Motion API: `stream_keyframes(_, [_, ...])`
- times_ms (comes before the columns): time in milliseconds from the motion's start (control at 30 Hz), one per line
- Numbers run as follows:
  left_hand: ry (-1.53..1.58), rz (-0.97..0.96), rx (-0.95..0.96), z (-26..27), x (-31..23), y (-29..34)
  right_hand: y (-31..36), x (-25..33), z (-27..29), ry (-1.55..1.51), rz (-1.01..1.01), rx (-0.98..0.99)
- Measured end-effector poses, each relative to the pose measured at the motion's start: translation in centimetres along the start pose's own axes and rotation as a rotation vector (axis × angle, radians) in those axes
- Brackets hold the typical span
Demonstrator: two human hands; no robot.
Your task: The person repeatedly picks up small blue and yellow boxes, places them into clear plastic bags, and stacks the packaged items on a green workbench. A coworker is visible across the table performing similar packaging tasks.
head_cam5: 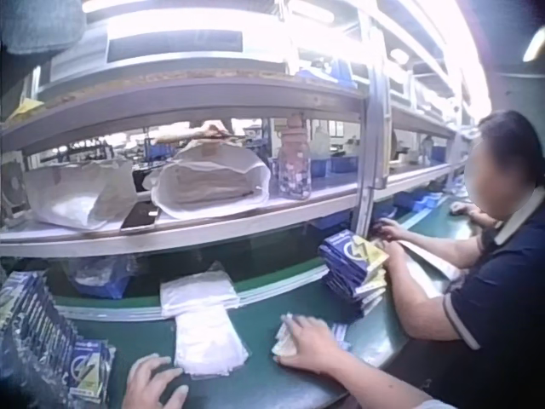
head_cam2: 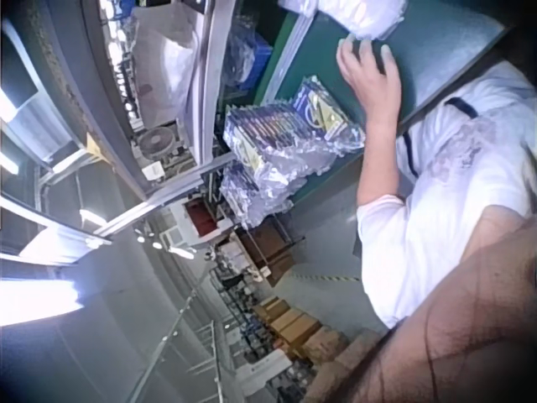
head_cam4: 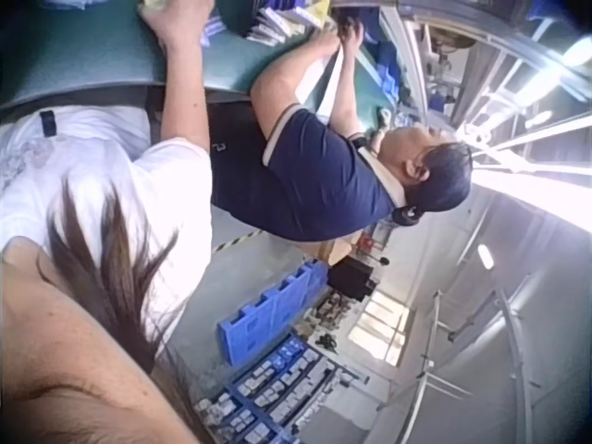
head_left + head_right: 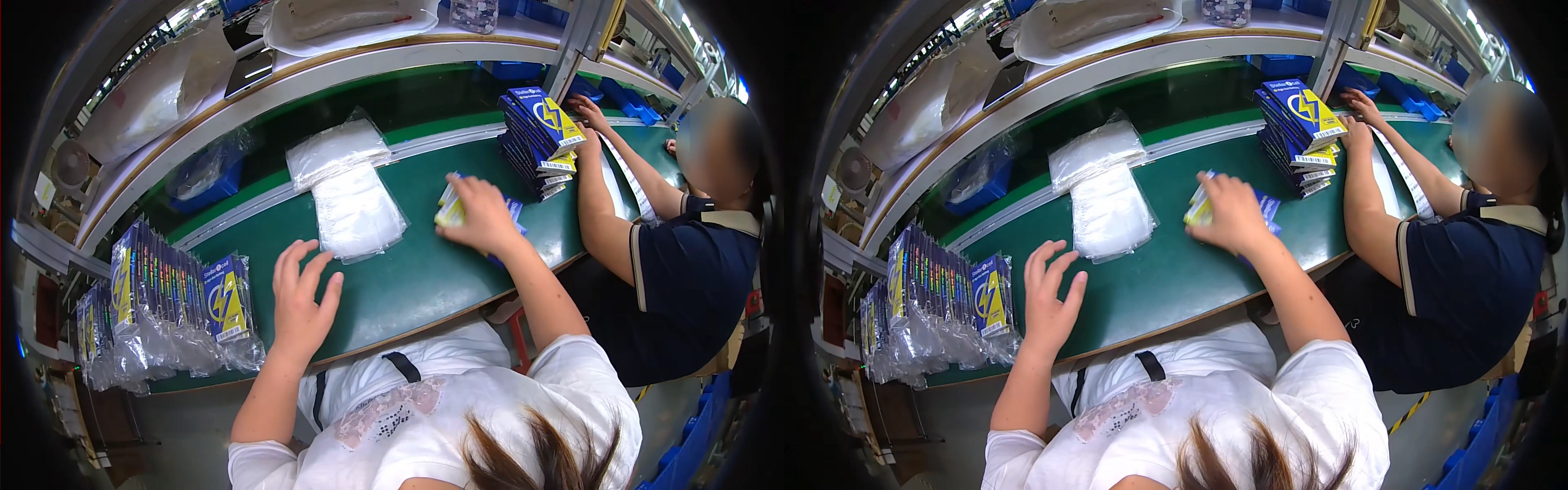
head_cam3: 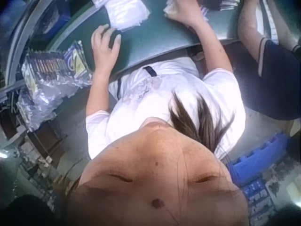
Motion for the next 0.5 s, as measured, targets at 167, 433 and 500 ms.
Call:
stream_keyframes(167, [0.062, -0.140, 0.085, -0.8, -1.3, 0.0, 3.9, 2.3, 2.9, -0.272, 0.163, 0.349])
stream_keyframes(433, [0.092, -0.181, 0.137, -1.7, -1.8, 0.1, 3.4, 1.9, 1.9, -0.074, 0.243, 0.534])
stream_keyframes(500, [0.096, -0.159, 0.120, -1.5, -1.6, 0.4, 4.5, 2.7, 2.8, -0.027, 0.213, 0.433])
Point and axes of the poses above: each hand's wrist, its own y-axis away from the middle knuckle, its own z-axis out of the back of the hand, x = y × z, the point moved 2 cm from there along -y, towards the middle knuckle, and after that the axes turned 15 degrees about x, right-handed, at the moved point
